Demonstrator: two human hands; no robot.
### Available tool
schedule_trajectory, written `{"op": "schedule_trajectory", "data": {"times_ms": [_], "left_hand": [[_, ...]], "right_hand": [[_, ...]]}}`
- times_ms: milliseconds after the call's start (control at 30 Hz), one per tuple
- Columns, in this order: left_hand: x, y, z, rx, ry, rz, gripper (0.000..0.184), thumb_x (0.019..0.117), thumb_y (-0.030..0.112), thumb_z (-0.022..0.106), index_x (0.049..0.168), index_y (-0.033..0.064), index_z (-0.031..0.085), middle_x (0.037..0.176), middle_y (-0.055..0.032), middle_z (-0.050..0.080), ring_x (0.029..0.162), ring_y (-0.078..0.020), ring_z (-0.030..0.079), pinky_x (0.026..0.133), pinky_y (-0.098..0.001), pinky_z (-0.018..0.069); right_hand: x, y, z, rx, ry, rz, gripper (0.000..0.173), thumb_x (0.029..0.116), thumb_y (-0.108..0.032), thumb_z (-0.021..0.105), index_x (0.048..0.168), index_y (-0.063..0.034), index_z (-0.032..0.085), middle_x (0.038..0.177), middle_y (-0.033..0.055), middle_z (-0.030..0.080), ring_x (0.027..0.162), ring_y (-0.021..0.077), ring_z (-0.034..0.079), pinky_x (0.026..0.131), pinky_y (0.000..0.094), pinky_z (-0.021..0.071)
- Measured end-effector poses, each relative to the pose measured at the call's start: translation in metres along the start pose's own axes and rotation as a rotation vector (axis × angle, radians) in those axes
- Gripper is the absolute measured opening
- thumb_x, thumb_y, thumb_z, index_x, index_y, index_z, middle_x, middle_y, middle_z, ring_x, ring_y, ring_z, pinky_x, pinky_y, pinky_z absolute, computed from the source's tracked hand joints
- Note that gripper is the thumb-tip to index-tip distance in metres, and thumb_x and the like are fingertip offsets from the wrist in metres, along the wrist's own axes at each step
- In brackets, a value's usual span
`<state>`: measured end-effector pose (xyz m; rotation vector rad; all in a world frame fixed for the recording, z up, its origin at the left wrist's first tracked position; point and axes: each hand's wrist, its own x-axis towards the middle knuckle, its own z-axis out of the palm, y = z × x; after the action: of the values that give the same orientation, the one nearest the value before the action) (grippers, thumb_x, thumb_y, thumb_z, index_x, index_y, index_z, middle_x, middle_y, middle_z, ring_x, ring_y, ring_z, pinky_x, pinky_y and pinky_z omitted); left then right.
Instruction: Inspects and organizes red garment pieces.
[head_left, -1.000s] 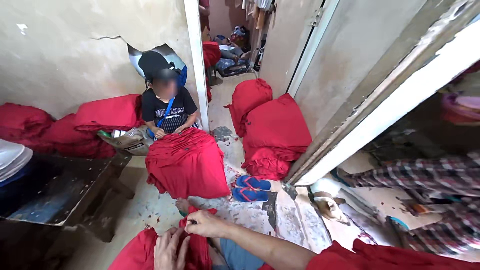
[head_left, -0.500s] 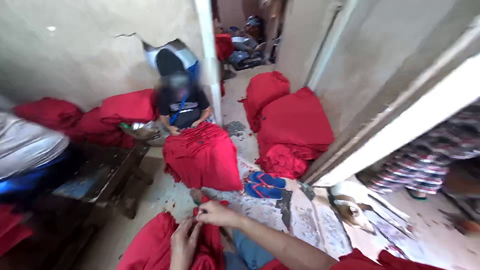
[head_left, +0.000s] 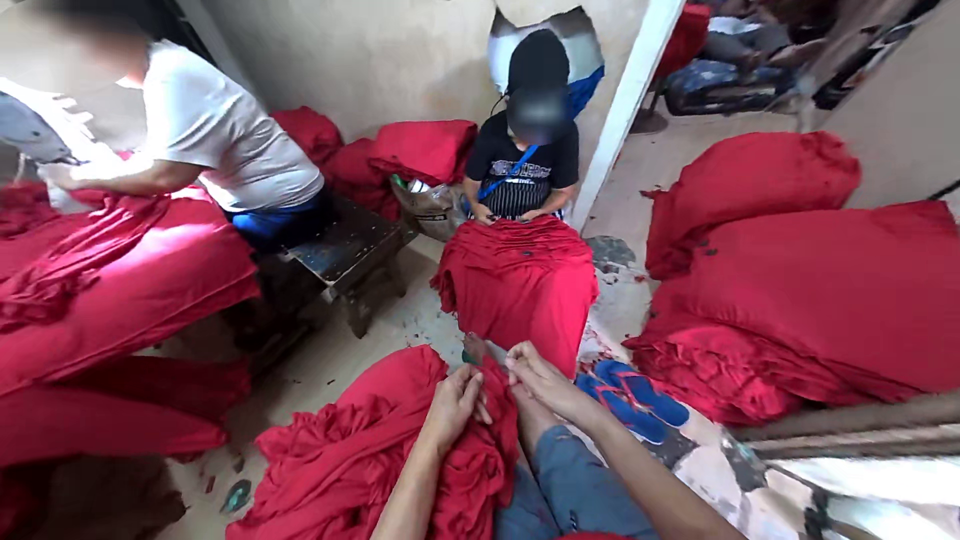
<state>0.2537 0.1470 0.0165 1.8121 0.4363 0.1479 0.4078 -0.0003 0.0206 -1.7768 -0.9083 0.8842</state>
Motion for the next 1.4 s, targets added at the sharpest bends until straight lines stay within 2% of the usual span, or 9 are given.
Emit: {"op": "schedule_trajectory", "data": {"times_ms": [100,333,667,767,867,967,1067,1300,1400], "left_hand": [[0.001,0.001,0.001,-0.021,0.005,-0.001,0.029,0.1106,0.018,0.039,0.115,-0.0032,0.059,0.078,-0.0058,0.069,0.06,-0.0148,0.069,0.06,-0.0325,0.0621],[0.001,-0.003,0.005,0.04,-0.017,0.048,0.029,0.111,0.019,0.04,0.113,-0.0016,0.06,0.073,-0.0053,0.068,0.058,-0.0146,0.068,0.059,-0.0336,0.0613],[0.001,-0.004,0.006,0.046,-0.007,0.045,0.028,0.111,0.018,0.04,0.112,-0.0008,0.06,0.073,-0.0046,0.068,0.057,-0.0141,0.068,0.059,-0.033,0.0609],[0.002,-0.005,0.007,0.069,-0.013,0.045,0.028,0.1108,0.018,0.04,0.112,-0.0011,0.06,0.074,-0.0047,0.068,0.057,-0.0137,0.067,0.059,-0.0322,0.0603],[0.001,-0.007,0.008,0.118,-0.03,0.067,0.027,0.1089,0.015,0.044,0.111,-0.0025,0.063,0.075,-0.0062,0.069,0.058,-0.014,0.067,0.061,-0.0332,0.0601],[0.001,-0.007,0.008,0.145,-0.026,0.055,0.026,0.1073,0.016,0.049,0.105,-0.0033,0.066,0.075,-0.0063,0.069,0.059,-0.0136,0.067,0.062,-0.0323,0.0601],[0.001,-0.006,0.007,0.146,-0.012,0.022,0.025,0.1051,0.016,0.054,0.1,-0.0035,0.069,0.072,-0.0058,0.069,0.058,-0.0116,0.066,0.062,-0.0305,0.0592],[-0.001,-0.005,0.007,0.184,0.061,0.113,0.023,0.1032,0.018,0.059,0.106,-0.0005,0.073,0.073,-0.0046,0.071,0.058,-0.0105,0.066,0.062,-0.0302,0.0585],[-0.003,0.0,-0.001,0.138,0.278,0.177,0.022,0.1039,0.015,0.057,0.106,-0.0017,0.071,0.073,-0.0033,0.069,0.056,-0.0094,0.063,0.055,-0.029,0.0577]], "right_hand": [[-0.003,0.001,-0.007,-0.17,-0.068,-0.052,0.039,0.1052,-0.035,0.051,0.125,-0.0018,0.057,0.099,0.0138,0.066,0.086,0.0233,0.066,0.083,0.0456,0.0553],[0.0,0.003,-0.008,-0.238,-0.27,-0.056,0.033,0.1045,-0.035,0.056,0.118,-0.0048,0.061,0.09,0.0082,0.069,0.078,0.0195,0.068,0.08,0.0446,0.0557],[0.005,0.009,0.0,-0.196,-0.297,-0.111,0.028,0.1055,-0.031,0.053,0.109,-0.0046,0.064,0.076,0.0037,0.064,0.069,0.0153,0.062,0.073,0.0401,0.0527],[0.005,0.013,0.007,0.043,-0.162,-0.078,0.028,0.103,-0.03,0.057,0.109,-0.0023,0.06,0.072,-0.0004,0.058,0.062,0.008,0.055,0.063,0.0286,0.0494],[0.006,0.018,0.024,0.254,0.03,-0.048,0.032,0.0929,-0.028,0.072,0.111,-0.0026,0.066,0.082,0.0009,0.067,0.066,0.0067,0.06,0.064,0.0261,0.0531],[0.004,0.02,0.042,0.311,0.182,-0.068,0.013,0.0933,-0.014,0.07,0.099,-0.0014,0.071,0.081,0.0008,0.07,0.064,0.0059,0.062,0.064,0.0233,0.0542],[0.003,0.023,0.051,0.313,0.259,-0.061,0.01,0.0944,-0.014,0.069,0.092,-0.0047,0.071,0.074,-0.0022,0.067,0.061,0.0048,0.06,0.062,0.0217,0.0522],[0.007,0.028,0.039,0.257,0.321,0.028,0.017,0.0982,-0.016,0.063,0.094,-0.0003,0.067,0.075,0.0014,0.061,0.061,0.0066,0.055,0.06,0.0251,0.0494],[0.006,0.043,0.007,-0.001,0.483,0.072,0.026,0.1006,-0.02,0.06,0.104,0.0041,0.068,0.093,0.0145,0.068,0.084,0.022,0.066,0.081,0.044,0.0548]]}}
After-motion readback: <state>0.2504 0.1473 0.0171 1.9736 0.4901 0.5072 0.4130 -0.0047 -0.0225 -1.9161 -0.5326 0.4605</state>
